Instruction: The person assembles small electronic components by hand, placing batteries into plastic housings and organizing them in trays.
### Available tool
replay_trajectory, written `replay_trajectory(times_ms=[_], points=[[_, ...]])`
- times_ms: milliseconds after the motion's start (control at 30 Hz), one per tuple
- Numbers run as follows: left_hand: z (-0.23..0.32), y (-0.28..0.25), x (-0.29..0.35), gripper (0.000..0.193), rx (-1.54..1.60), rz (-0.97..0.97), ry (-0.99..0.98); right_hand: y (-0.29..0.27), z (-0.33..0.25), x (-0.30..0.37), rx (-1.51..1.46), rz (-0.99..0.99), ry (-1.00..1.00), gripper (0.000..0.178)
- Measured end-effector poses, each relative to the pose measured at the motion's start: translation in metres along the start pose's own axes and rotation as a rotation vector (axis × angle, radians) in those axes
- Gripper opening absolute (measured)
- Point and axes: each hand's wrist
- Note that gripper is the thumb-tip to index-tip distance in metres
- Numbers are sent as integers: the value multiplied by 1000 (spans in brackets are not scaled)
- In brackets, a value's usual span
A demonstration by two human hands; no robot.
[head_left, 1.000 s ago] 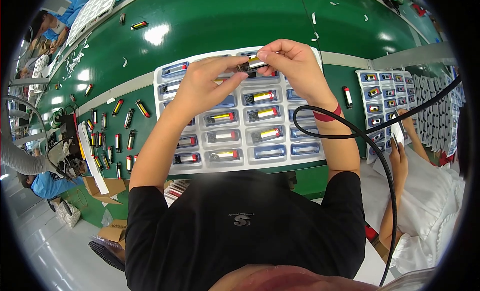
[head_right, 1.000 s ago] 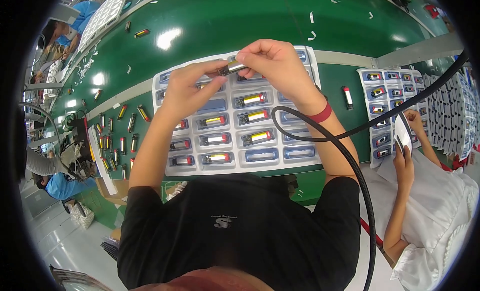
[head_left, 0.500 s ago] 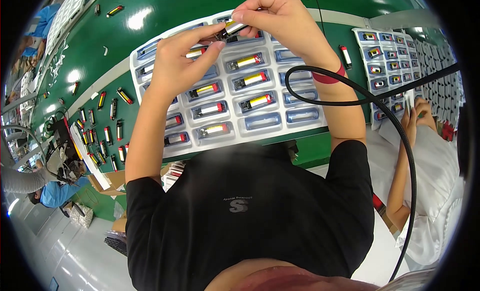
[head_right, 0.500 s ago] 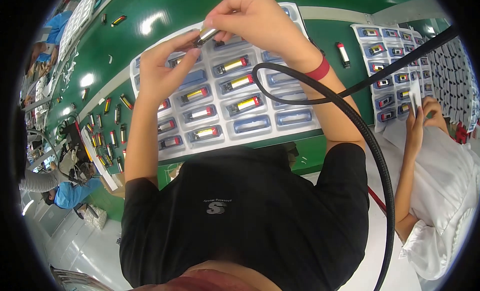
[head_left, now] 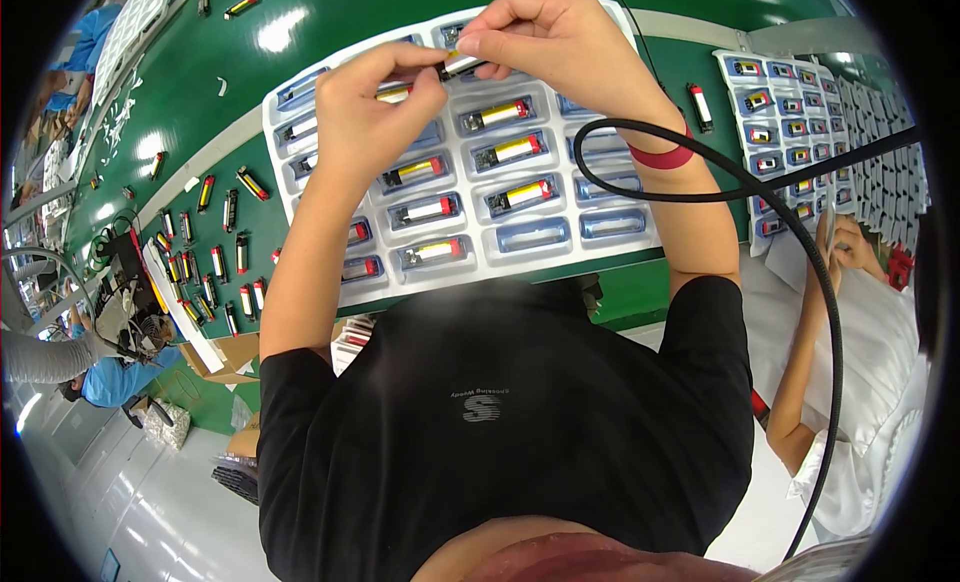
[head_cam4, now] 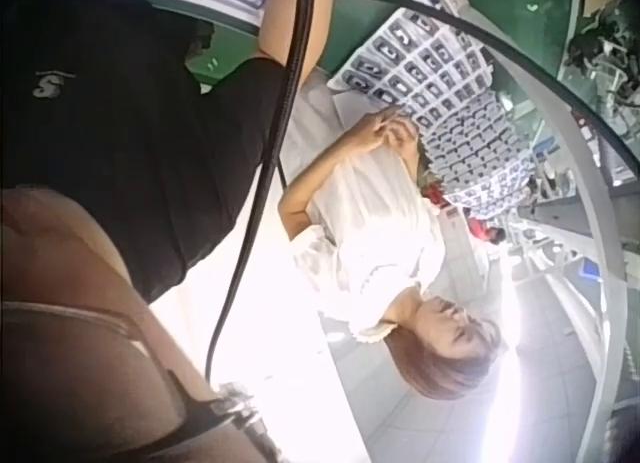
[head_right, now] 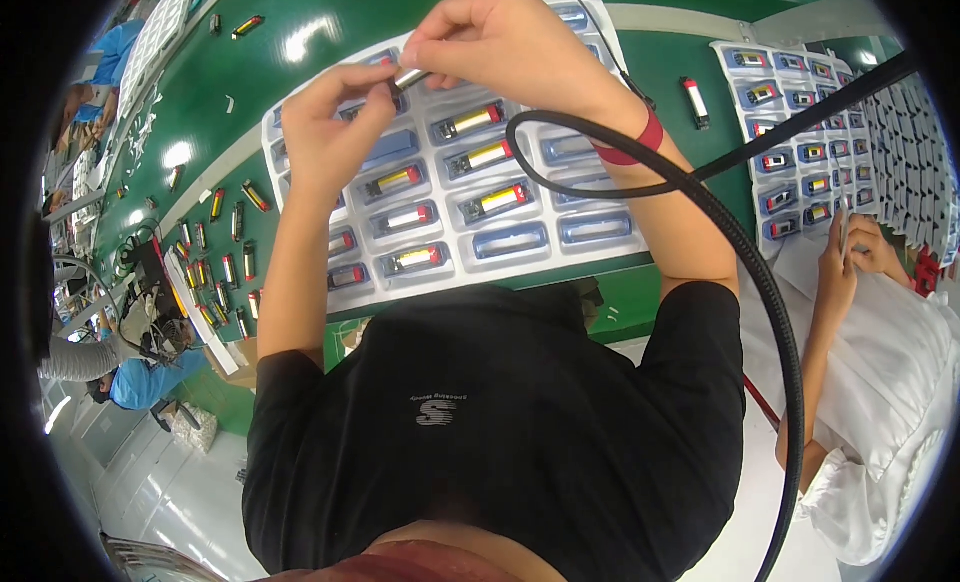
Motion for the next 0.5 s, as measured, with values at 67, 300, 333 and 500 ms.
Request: replay_trajectory(times_ms=[67,300,333,500], points=[[-6,6,-1,23,129,17,-33,3,-19,0,30,2,-77,15],[39,32,60,10,-239,-667,268,-23,-32,-2,368,241,-318,11],[36,42,73,8,-330,-698,363,-25,-30,-5,106,213,-215,11],[29,58,93,10,-455,-630,511,-27,-23,-6,76,149,-229,21]])
Point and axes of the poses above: each hand's wrist, its own x-axis away from the middle knuckle, its own y-axis out of the palm, z = x × y, and after that the axes turned 4 degrees about -y, right-handed
